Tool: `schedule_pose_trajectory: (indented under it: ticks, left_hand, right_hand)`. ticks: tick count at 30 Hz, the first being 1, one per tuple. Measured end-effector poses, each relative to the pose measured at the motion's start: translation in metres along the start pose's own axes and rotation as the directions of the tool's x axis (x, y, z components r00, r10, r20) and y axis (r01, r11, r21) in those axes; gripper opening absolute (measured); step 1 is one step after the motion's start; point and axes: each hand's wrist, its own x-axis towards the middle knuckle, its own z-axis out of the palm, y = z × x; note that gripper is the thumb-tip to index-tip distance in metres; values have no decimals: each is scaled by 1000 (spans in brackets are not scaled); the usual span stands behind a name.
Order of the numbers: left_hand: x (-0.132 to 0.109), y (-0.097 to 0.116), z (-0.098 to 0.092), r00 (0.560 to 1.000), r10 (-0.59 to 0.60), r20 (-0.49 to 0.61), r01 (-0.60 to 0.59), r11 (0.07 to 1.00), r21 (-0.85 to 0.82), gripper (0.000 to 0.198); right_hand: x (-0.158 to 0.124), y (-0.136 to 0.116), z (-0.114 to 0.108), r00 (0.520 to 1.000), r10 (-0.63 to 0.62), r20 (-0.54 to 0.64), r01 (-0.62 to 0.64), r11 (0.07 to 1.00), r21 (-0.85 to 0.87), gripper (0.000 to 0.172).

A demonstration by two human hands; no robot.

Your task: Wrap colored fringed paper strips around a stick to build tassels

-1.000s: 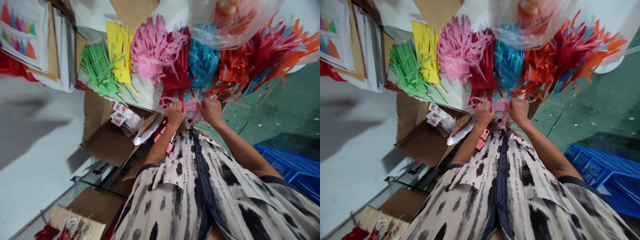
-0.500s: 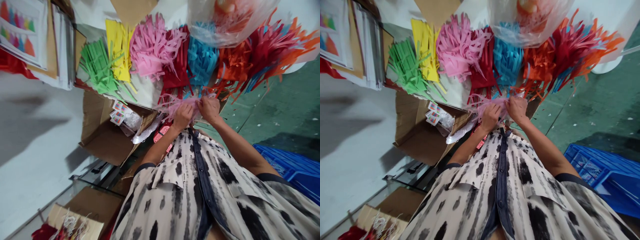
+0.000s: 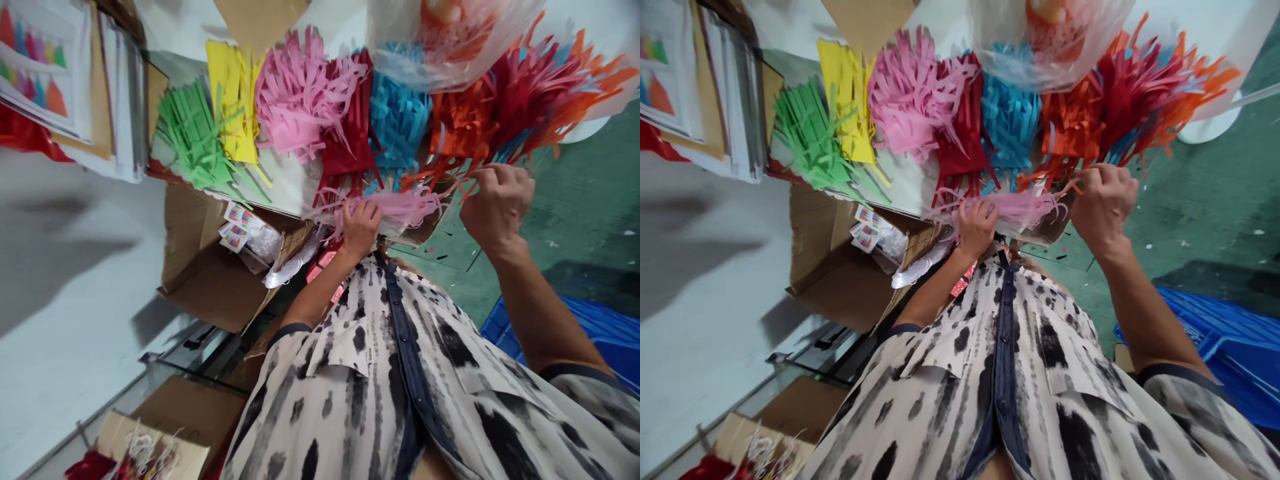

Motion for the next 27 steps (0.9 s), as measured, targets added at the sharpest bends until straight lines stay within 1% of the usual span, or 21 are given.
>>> schedule_pose_trajectory:
  ticks: [1, 2, 3, 4, 5, 6, 7, 8, 9, 10, 12, 14, 15, 16, 17, 18, 20, 21, 23, 25, 27]
  left_hand:
    - [-1, 0, 2, 1000, 4, 3, -4, 1000, -1, 47]
    - [-2, 0, 4, 1000, 8, 4, -8, 1000, -1, 49]
    - [-4, -1, 6, 1000, 13, 6, -13, 1000, 0, 50]
    - [-5, -1, 8, 1000, 17, 10, -17, 1000, 1, 50]
    - [-7, -2, 10, 1000, 22, 16, -22, 1000, 3, 50]
    - [-8, -4, 11, 999, 28, 25, -28, 1000, 4, 51]
    - [-10, -5, 11, 999, 35, 35, -35, 999, 4, 52]
    - [-11, -7, 11, 998, 44, 48, -44, 999, 2, 54]
    - [-13, -10, 11, 996, 57, 62, -57, 998, -1, 55]
    - [-14, -13, 10, 995, 73, 75, -73, 997, -6, 56]
    - [-16, -18, 9, 990, 107, 92, -105, 994, -22, 56]
    - [-17, -22, 8, 987, 136, 90, -133, 990, -42, 56]
    - [-17, -23, 7, 987, 142, 80, -138, 989, -53, 56]
    - [-17, -23, 7, 988, 143, 66, -138, 988, -64, 55]
    - [-17, -23, 7, 989, 139, 53, -135, 988, -73, 54]
    - [-16, -22, 6, 990, 132, 42, -129, 988, -80, 53]
    - [-15, -21, 5, 992, 121, 38, -118, 989, -86, 51]
    - [-15, -22, 3, 992, 120, 42, -116, 990, -86, 50]
    - [-14, -26, 0, 990, 129, 50, -124, 988, -89, 48]
    - [-17, -37, -4, 989, 140, 41, -136, 986, -97, 46]
    - [-22, -53, -9, 992, 123, 14, -122, 988, -94, 43]
  right_hand:
    - [-7, -8, 2, 996, -72, -50, 73, 997, 24, 42]
    - [-14, -19, 7, 983, -168, -72, 173, 983, 63, 45]
    - [-22, -34, 16, 963, -266, -44, 269, 958, 103, 47]
    - [-30, -49, 28, 937, -348, 28, 341, 929, 143, 48]
    - [-37, -62, 41, 914, -396, 93, 377, 911, 170, 51]
    - [-43, -71, 55, 900, -412, 141, 386, 905, 179, 54]
    - [-48, -75, 67, 891, -418, 179, 388, 904, 180, 55]
    - [-52, -73, 77, 886, -417, 202, 386, 906, 175, 57]
    - [-55, -65, 85, 884, -417, 213, 387, 906, 169, 57]
    - [-58, -52, 89, 883, -417, 214, 389, 907, 162, 57]
    - [-62, -17, 88, 897, -400, 190, 379, 915, 138, 53]
    - [-64, 11, 80, 919, -358, 165, 345, 933, 104, 46]
    - [-65, 19, 75, 932, -331, 148, 322, 943, 83, 42]
    - [-65, 19, 71, 937, -319, 142, 311, 947, 74, 40]
    - [-64, 14, 68, 936, -323, 142, 314, 946, 81, 39]
    - [-62, 3, 68, 925, -346, 157, 333, 937, 106, 39]
    - [-57, -27, 71, 887, -420, 194, 387, 903, 185, 45]
    - [-53, -42, 73, 876, -435, 207, 395, 895, 207, 48]
    - [-46, -64, 79, 880, -423, 216, 379, 900, 216, 51]
    - [-40, -72, 82, 889, -403, 216, 362, 909, 208, 49]
    - [-37, -71, 83, 892, -399, 215, 359, 911, 202, 47]
